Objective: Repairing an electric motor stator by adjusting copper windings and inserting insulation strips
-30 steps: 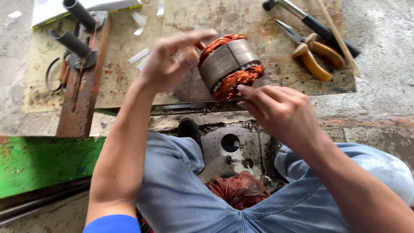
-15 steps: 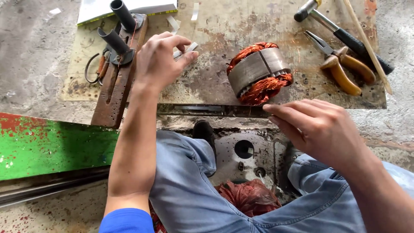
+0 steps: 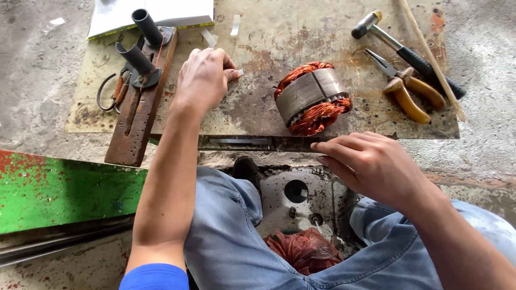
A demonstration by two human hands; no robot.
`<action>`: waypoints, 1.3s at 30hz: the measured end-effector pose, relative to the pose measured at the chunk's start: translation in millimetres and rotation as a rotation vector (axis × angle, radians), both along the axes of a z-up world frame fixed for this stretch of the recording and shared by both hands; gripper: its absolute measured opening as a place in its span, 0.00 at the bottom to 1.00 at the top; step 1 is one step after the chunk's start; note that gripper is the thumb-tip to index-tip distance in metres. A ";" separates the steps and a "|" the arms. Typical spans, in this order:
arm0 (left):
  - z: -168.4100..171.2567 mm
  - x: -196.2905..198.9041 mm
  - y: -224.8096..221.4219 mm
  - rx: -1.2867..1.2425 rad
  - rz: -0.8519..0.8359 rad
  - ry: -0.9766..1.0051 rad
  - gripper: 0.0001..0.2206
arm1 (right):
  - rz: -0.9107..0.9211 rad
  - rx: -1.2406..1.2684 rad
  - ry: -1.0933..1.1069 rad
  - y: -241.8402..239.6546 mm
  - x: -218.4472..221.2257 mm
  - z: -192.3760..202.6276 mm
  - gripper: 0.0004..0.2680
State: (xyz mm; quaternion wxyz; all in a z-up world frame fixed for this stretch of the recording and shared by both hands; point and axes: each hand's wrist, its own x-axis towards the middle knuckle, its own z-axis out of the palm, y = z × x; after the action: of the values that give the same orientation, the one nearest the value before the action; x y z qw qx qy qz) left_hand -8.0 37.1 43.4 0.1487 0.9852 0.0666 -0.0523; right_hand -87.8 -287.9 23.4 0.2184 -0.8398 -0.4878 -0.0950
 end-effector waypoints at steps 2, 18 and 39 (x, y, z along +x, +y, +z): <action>-0.4 -0.2 -0.8 -0.001 -0.031 0.033 0.09 | 0.006 -0.002 0.015 -0.4 0.3 -1.9 0.09; -26.5 0.9 14.0 0.056 -0.195 -0.261 0.05 | 0.020 -0.052 0.047 -2.6 -2.0 -0.8 0.10; -21.1 4.3 11.3 0.051 -0.150 -0.182 0.06 | 0.029 0.020 -0.008 -0.6 -0.5 0.5 0.08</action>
State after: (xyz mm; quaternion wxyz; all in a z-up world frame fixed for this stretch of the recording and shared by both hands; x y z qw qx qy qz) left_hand -3.7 48.4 22.3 0.1248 0.9916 -0.0200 0.0278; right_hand -88.3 -288.5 23.9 0.2259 -0.8301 -0.4999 -0.1001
